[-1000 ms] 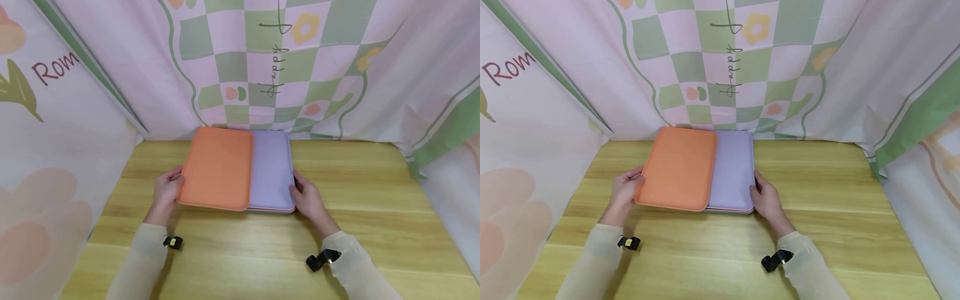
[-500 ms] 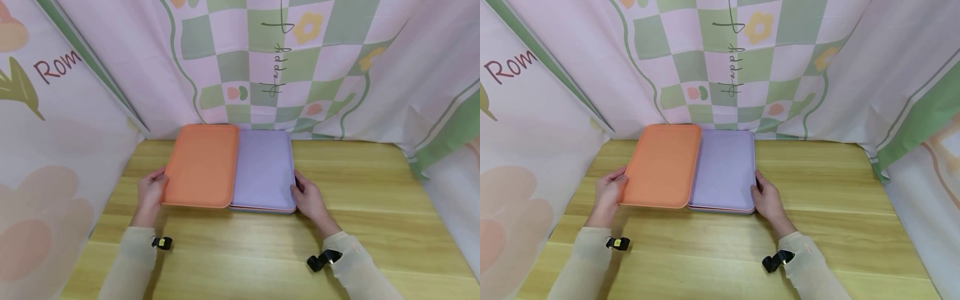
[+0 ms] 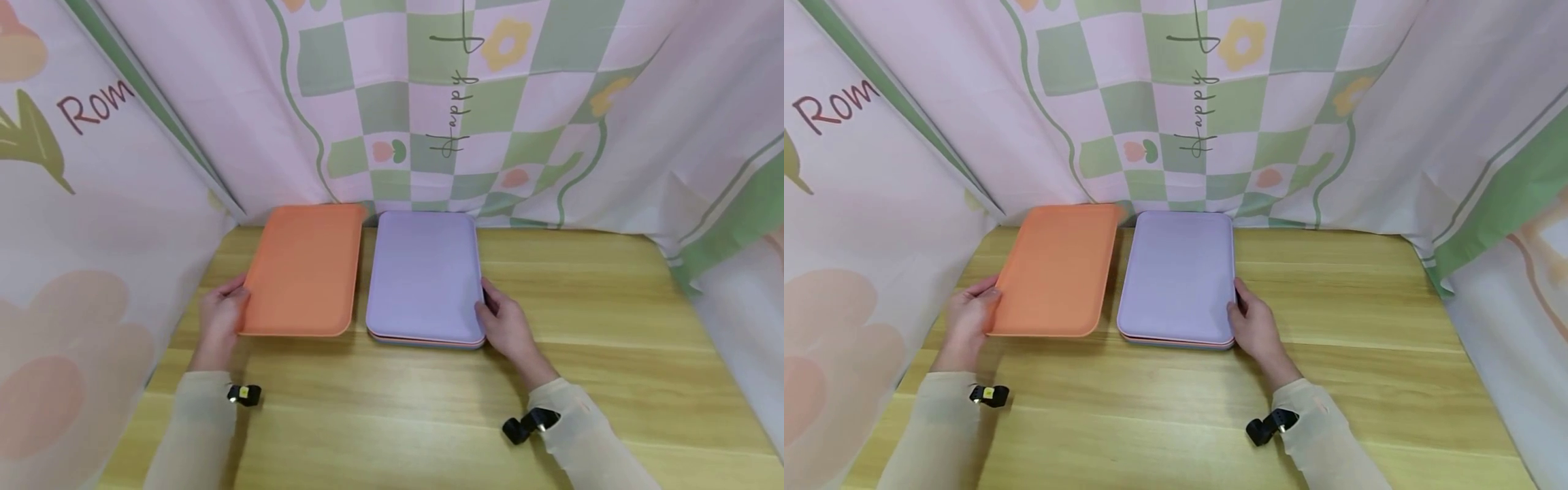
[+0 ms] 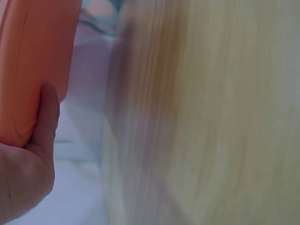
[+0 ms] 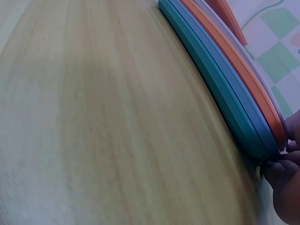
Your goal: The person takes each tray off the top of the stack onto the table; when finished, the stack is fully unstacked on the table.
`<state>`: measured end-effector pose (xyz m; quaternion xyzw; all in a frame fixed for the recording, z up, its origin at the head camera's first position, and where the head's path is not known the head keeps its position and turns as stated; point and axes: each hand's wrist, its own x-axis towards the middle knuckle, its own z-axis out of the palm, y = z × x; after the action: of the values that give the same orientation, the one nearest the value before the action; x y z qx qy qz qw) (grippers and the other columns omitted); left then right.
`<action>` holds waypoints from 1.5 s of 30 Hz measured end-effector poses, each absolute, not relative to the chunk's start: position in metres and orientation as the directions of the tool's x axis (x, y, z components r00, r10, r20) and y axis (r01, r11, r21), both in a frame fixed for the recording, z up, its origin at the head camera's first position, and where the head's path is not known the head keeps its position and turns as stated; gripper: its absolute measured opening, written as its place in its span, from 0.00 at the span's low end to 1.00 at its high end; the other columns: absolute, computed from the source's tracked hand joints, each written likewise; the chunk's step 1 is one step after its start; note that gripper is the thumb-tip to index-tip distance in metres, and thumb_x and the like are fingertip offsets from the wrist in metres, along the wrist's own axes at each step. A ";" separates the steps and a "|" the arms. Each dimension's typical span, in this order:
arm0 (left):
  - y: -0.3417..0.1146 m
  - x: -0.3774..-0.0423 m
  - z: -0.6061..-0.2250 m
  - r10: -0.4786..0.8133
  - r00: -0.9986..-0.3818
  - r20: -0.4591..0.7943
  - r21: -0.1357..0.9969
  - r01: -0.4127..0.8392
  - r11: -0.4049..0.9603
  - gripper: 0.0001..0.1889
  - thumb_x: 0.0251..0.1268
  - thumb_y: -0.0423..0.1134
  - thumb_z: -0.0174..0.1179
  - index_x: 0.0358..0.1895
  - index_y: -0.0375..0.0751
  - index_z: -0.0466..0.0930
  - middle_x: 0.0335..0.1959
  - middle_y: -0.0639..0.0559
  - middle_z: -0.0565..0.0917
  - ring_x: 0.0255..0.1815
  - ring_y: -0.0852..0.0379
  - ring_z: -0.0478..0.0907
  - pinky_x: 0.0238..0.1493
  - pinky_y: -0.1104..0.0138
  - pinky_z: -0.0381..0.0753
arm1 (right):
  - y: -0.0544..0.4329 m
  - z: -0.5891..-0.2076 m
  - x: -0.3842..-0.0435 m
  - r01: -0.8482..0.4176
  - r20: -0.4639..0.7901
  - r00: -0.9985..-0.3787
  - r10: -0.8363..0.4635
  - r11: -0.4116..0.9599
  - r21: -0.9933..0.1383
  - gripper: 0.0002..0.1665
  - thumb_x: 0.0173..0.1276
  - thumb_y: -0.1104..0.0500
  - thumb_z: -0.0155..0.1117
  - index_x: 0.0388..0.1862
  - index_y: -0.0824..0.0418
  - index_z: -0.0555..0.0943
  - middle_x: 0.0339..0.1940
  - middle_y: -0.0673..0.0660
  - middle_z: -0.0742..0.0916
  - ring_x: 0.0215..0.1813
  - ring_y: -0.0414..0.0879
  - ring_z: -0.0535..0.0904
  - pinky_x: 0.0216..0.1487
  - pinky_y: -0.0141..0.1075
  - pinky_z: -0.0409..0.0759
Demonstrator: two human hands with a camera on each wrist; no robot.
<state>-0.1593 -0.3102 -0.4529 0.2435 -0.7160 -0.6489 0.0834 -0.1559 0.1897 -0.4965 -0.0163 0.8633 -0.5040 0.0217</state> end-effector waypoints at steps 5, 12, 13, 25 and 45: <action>-0.324 -0.160 -0.456 -0.464 -0.859 -0.219 0.961 -0.271 0.048 0.25 0.79 0.29 0.57 0.75 0.29 0.75 0.28 0.78 0.84 0.35 0.74 0.81 0.38 0.77 0.82 | 0.190 -0.496 -0.155 -0.006 -0.022 -0.999 -0.050 0.500 -0.866 0.34 0.85 0.65 0.54 0.85 0.72 0.61 0.82 0.75 0.69 0.83 0.66 0.67 0.80 0.55 0.71; -0.339 -0.162 -0.461 -0.488 -0.847 -0.212 0.952 -0.292 0.094 0.25 0.78 0.30 0.59 0.74 0.30 0.77 0.27 0.78 0.84 0.35 0.73 0.81 0.36 0.77 0.82 | 0.190 -0.497 -0.155 -0.017 -0.006 -0.999 -0.043 0.515 -0.857 0.34 0.85 0.64 0.54 0.84 0.72 0.62 0.82 0.74 0.70 0.83 0.66 0.68 0.80 0.54 0.71; -0.341 -0.162 -0.461 -0.490 -0.846 -0.209 0.950 -0.294 0.102 0.25 0.77 0.30 0.58 0.74 0.30 0.77 0.27 0.78 0.84 0.34 0.73 0.80 0.36 0.77 0.82 | 0.190 -0.497 -0.155 -0.016 -0.007 -0.999 -0.043 0.515 -0.857 0.34 0.85 0.64 0.54 0.84 0.72 0.62 0.82 0.74 0.70 0.83 0.66 0.68 0.80 0.54 0.71; -0.365 -0.166 -0.470 -0.513 -0.828 -0.226 0.930 -0.340 0.140 0.26 0.77 0.30 0.56 0.75 0.32 0.77 0.23 0.72 0.79 0.23 0.69 0.73 0.24 0.73 0.74 | 0.192 -0.498 -0.154 -0.027 0.003 -0.999 -0.049 0.506 -0.862 0.34 0.85 0.65 0.54 0.84 0.72 0.62 0.82 0.74 0.70 0.83 0.66 0.67 0.80 0.54 0.71; -0.380 -0.172 -0.475 -0.517 -0.825 -0.227 0.901 -0.379 0.209 0.26 0.74 0.28 0.56 0.74 0.28 0.77 0.23 0.79 0.80 0.29 0.76 0.77 0.29 0.76 0.77 | 0.191 -0.497 -0.155 -0.021 0.000 -0.999 -0.041 0.524 -0.852 0.34 0.85 0.64 0.55 0.85 0.71 0.62 0.81 0.75 0.71 0.82 0.67 0.68 0.80 0.56 0.71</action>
<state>-0.1724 -0.3804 -0.4752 0.2892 -0.7750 -0.5584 0.0619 -0.1545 0.1909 -0.4971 -0.0178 0.8728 -0.4876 0.0100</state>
